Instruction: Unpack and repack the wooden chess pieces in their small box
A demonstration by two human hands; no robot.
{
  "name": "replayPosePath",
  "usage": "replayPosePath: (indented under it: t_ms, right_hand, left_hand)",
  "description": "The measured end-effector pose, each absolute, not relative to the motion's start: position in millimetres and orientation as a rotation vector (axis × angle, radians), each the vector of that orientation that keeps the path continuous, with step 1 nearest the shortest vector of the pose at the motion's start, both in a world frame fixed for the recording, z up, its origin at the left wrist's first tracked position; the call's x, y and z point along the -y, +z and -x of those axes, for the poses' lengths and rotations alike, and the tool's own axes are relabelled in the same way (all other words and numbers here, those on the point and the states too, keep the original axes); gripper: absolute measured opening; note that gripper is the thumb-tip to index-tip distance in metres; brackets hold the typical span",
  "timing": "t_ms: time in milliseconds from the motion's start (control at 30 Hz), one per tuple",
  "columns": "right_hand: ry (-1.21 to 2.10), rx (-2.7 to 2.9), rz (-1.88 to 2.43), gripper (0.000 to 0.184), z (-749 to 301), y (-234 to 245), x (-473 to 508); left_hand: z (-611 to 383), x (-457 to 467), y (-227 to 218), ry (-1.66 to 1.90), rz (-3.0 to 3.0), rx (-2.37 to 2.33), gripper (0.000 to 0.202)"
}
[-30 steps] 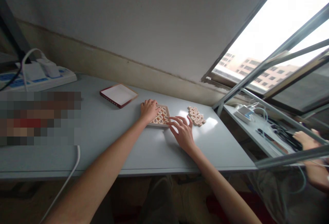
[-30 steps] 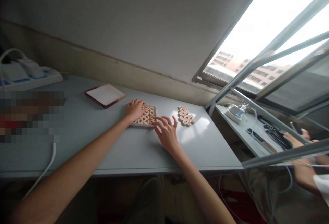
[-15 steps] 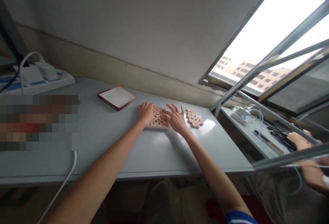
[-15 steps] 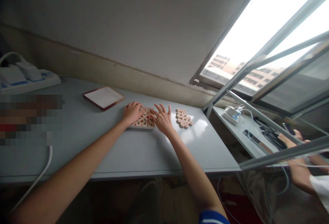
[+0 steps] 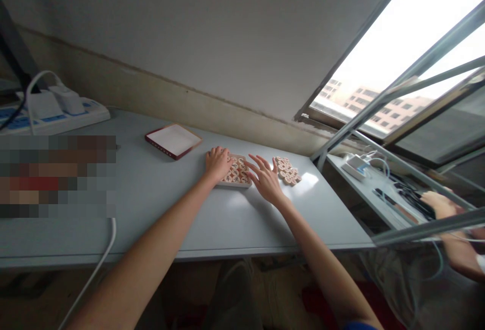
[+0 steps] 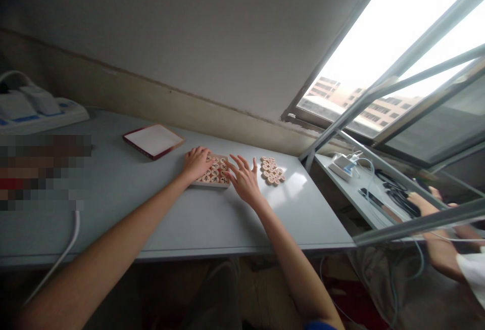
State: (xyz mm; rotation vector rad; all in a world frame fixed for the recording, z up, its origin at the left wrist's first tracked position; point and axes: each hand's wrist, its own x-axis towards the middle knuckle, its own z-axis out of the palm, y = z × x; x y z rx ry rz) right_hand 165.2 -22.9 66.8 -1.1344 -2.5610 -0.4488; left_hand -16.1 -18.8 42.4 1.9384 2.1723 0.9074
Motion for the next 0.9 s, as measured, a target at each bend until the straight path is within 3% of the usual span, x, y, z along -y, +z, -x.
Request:
replayPosePath:
  t_ms: [200,300,400,633,833,900]
  right_hand:
    - [-0.53,2.304,1.603,0.04,-199.6,53.9,-27.6]
    - [-0.455,2.194,1.963,0.048,-223.8,46.0,-60.6]
    - [-0.362,2.138,2.096,0.044,-238.6,42.7,-78.5]
    - [-0.407,2.14,1.703,0.025,-227.3,46.4,-64.2]
    - [0.031,2.293,1.326,0.029,-158.3,63.0,-33.0]
    - [0.021,2.364,1.227,0.027,-128.8,67.3,-21.9]
  left_hand:
    - [23.1,13.4,46.2,1.009,-1.76,-2.201,0.027]
    - [31.9,12.0,46.1,1.025,-1.752,-2.25,0.025]
    - [40.8,11.5,44.8,1.016,-1.773,-2.279,0.025]
    - [51.4,9.4,43.1,0.951,-1.773,-2.192,0.026]
    - [58.8,-1.1,36.5,1.047,-1.818,-2.089,0.032]
    - [62.6,-4.4,34.5,1.1,-1.815,-2.013,0.035]
